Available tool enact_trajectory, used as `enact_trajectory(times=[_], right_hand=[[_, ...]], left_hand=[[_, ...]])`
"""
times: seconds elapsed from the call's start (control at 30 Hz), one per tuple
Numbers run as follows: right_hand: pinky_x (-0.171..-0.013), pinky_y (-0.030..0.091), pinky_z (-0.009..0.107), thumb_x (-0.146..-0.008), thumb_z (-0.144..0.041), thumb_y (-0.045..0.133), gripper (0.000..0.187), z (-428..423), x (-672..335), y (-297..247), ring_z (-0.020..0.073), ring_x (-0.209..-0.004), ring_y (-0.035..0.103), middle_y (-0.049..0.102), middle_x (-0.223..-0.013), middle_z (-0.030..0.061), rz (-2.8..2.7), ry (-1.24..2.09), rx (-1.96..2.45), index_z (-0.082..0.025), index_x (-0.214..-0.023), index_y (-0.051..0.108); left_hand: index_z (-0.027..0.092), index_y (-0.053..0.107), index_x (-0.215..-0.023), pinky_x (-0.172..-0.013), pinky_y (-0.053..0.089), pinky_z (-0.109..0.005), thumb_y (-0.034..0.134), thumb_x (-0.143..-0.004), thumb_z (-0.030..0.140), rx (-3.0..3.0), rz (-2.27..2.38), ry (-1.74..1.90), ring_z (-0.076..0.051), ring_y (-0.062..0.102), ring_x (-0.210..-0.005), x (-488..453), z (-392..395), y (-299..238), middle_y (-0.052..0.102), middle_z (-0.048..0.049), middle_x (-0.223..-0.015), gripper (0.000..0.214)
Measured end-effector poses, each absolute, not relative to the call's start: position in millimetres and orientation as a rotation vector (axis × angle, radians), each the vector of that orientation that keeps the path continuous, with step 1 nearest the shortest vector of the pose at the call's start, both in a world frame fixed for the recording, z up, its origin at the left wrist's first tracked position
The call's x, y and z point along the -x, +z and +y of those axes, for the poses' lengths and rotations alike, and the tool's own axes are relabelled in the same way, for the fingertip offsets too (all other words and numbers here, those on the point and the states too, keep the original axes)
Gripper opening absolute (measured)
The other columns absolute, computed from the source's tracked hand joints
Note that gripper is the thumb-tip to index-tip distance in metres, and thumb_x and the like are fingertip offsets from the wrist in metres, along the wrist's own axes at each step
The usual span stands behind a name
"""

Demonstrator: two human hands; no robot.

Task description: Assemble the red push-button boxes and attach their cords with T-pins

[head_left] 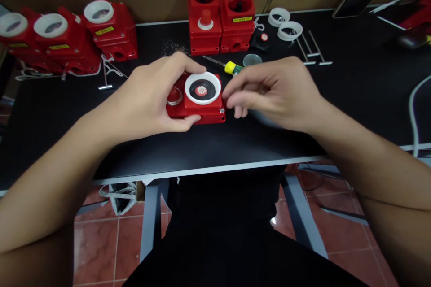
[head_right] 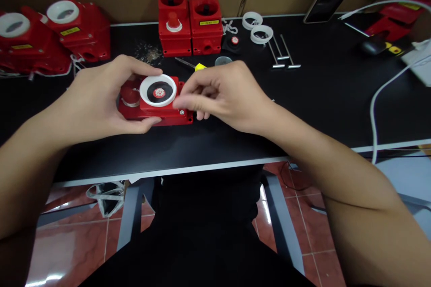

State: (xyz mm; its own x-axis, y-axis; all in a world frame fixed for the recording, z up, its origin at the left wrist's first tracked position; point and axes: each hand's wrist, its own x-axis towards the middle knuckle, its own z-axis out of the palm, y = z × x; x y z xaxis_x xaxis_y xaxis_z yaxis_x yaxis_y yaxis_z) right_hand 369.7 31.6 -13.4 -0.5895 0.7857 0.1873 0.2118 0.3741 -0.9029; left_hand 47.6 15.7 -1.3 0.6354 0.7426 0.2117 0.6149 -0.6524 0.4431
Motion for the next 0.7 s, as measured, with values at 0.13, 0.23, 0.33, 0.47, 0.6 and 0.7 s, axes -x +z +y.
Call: enact_trajectory(times=[0.13,0.23,0.33,0.47,0.6,0.7], right_hand=[[-0.071,0.066,0.046,-0.127,-0.066,0.079,0.046,46,-391,-5,0.0229,-0.070,0.076,0.089,-0.095,0.0071,-2.053,0.609,1.003,-0.028,-0.103,0.089],[-0.101,0.070,0.059,-0.118,-0.051,0.086,0.026,59,-413,-1,0.0379,-0.108,0.085,0.091,-0.121,0.0167,-2.269,0.107,1.165,-0.026,-0.117,0.092],[-0.108,0.071,0.070,-0.104,-0.048,0.095,0.023,69,-424,-3,0.0456,-0.117,0.085,0.091,-0.133,0.0163,-2.440,0.116,1.286,-0.034,-0.121,0.090],[-0.117,0.071,0.075,-0.103,-0.041,0.090,0.004,76,-423,-12,0.0422,-0.104,0.084,0.091,-0.112,0.0077,-2.560,0.205,1.339,-0.040,-0.105,0.086],[-0.110,0.073,0.072,-0.097,-0.037,0.093,0.011,73,-417,-18,0.0410,-0.102,0.084,0.090,-0.108,0.0079,-2.512,0.204,1.282,-0.037,-0.105,0.085],[-0.095,0.072,0.062,-0.081,-0.026,0.097,0.023,69,-414,-16,0.0386,-0.094,0.084,0.088,-0.097,0.0071,-2.396,0.126,1.243,-0.032,-0.095,0.080]], left_hand=[[0.029,0.068,-0.160,-0.124,0.075,-0.054,0.082,-0.109,0.059,-2.541,1.097,0.539,-0.037,0.087,-0.141,-47,15,-1,0.085,-0.0047,-0.164,0.061],[0.031,0.069,-0.160,-0.128,0.074,-0.054,0.081,-0.110,0.063,-2.532,1.091,0.559,-0.038,0.086,-0.144,-46,15,-3,0.085,-0.0034,-0.164,0.061],[0.032,0.069,-0.161,-0.131,0.073,-0.053,0.076,-0.114,0.069,-2.522,1.110,0.570,-0.038,0.086,-0.146,-46,15,-5,0.084,-0.0037,-0.164,0.061],[0.028,0.069,-0.162,-0.128,0.074,-0.054,0.071,-0.115,0.072,-2.543,1.120,0.553,-0.039,0.086,-0.145,-47,14,-4,0.085,-0.0072,-0.164,0.064],[0.027,0.068,-0.160,-0.128,0.074,-0.055,0.070,-0.115,0.073,-2.538,1.131,0.537,-0.039,0.086,-0.147,-48,13,-3,0.084,-0.0083,-0.165,0.064],[0.028,0.068,-0.159,-0.129,0.073,-0.054,0.071,-0.114,0.071,-2.537,1.141,0.533,-0.038,0.086,-0.147,-48,13,-2,0.084,-0.0083,-0.166,0.062]])
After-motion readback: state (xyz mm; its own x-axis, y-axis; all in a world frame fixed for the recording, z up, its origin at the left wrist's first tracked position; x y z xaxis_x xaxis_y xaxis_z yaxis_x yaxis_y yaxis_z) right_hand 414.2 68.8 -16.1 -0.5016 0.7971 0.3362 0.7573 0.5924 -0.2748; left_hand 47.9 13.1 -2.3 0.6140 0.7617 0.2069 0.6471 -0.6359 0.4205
